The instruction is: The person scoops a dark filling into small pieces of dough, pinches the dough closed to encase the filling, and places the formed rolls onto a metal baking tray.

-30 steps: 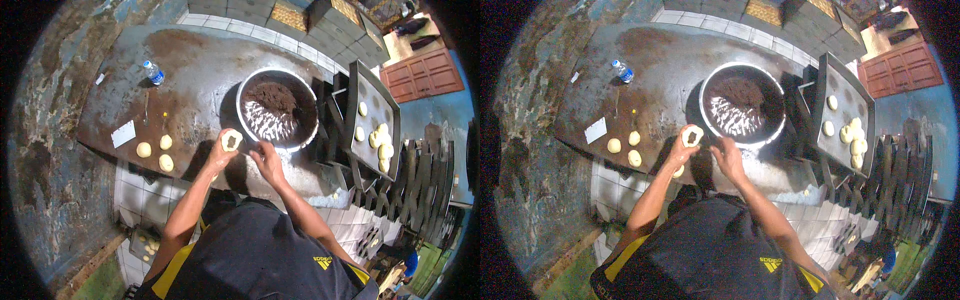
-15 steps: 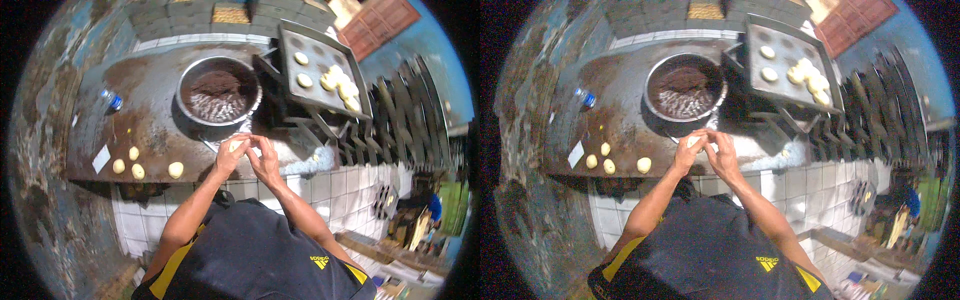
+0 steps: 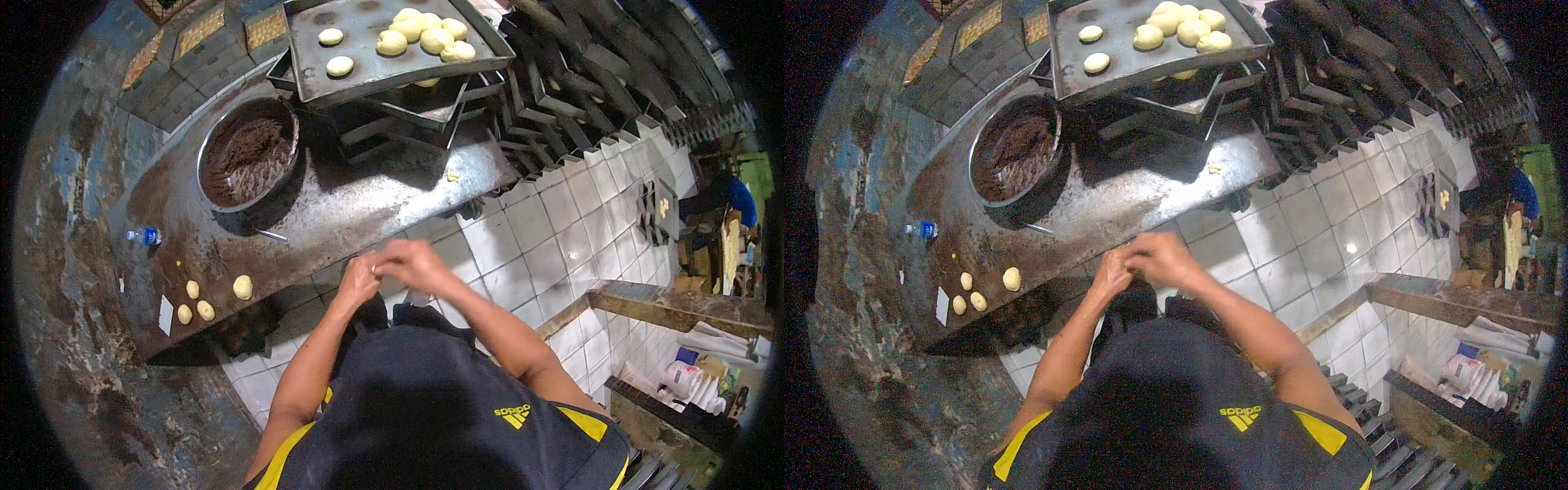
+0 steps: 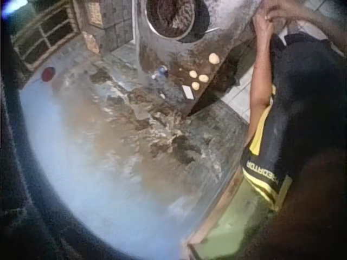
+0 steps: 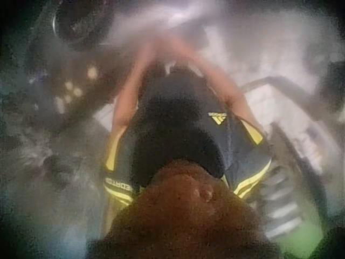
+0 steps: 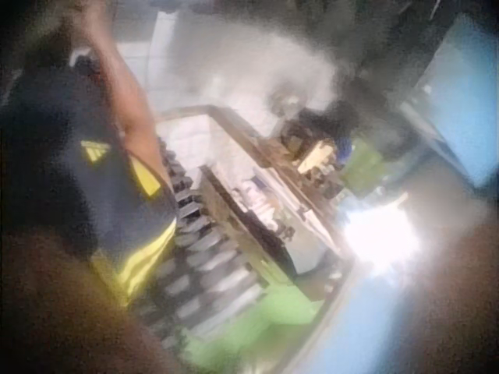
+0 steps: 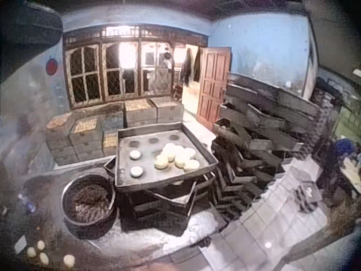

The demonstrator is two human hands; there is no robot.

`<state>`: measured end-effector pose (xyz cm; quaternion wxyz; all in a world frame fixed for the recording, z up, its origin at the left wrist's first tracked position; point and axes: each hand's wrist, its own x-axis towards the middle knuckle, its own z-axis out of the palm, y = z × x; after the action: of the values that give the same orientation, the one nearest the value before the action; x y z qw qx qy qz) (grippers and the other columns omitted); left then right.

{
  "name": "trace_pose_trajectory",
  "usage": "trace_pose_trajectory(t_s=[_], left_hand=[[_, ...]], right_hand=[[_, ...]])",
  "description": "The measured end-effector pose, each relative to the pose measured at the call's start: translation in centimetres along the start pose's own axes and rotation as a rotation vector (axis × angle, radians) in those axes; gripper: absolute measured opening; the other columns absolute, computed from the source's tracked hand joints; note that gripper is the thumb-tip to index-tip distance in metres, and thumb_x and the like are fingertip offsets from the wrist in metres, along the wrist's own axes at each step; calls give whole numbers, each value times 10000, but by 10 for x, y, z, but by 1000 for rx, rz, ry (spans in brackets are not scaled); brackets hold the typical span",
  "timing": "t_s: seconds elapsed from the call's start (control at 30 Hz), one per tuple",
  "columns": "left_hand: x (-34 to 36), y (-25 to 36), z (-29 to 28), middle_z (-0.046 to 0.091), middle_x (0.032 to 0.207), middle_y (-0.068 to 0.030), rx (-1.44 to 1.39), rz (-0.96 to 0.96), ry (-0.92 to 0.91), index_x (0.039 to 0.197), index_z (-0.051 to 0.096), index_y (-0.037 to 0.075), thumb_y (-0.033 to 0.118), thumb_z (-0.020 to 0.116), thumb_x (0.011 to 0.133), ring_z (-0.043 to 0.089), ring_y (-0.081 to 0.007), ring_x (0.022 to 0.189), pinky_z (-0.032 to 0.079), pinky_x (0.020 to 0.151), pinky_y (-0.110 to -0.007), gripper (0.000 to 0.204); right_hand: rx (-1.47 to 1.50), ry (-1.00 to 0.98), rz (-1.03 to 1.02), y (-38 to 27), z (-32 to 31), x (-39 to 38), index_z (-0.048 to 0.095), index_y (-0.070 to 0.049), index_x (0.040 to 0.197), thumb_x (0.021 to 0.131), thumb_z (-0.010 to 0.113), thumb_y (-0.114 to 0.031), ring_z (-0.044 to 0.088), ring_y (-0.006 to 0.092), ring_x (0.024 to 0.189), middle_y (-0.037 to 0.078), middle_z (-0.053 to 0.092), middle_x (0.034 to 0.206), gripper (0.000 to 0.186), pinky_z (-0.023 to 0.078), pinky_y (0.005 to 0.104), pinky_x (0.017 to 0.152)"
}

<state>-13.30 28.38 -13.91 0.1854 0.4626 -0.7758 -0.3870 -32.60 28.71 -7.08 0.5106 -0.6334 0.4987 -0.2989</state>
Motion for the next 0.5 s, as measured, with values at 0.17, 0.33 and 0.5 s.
trace_pose_trajectory(t_s=[0.17, 0.33, 0.5], left_hand=[[-4, 5, -7, 720, 933, -67, -576, -506, -59, 920, 730, 24, 336, 657, 982, 635, -161, 835, 505, 805, -332, 326], [20, 46, -33, 695, 1231, -137, -953, -517, 77, 1022, 740, 21, 483, 469, 1057, 594, -200, 1149, 418, 1033, -360, 537], [45, 88, -40, 418, 1574, -105, -1397, -400, 215, 1492, 431, -6, 585, 228, 1067, 356, -250, 1463, 353, 1137, -388, 756]], right_hand=[[-42, 709, 169, 93, -85, 51, 728, -17, 1130, 950, 668, -211, 688, 205, 941, 98, 740, 993, 272, 525, 329, 869], [-1081, 563, 118, 169, -121, 61, 638, -87, 1254, 947, 626, -181, 487, 426, 1303, 171, 517, 1404, 321, 438, 460, 1069], [-178, 479, -298, 51, -76, 34, 585, -37, 1317, 871, 731, -176, 559, 380, 1236, 198, 523, 1431, 489, 447, 431, 1058]])
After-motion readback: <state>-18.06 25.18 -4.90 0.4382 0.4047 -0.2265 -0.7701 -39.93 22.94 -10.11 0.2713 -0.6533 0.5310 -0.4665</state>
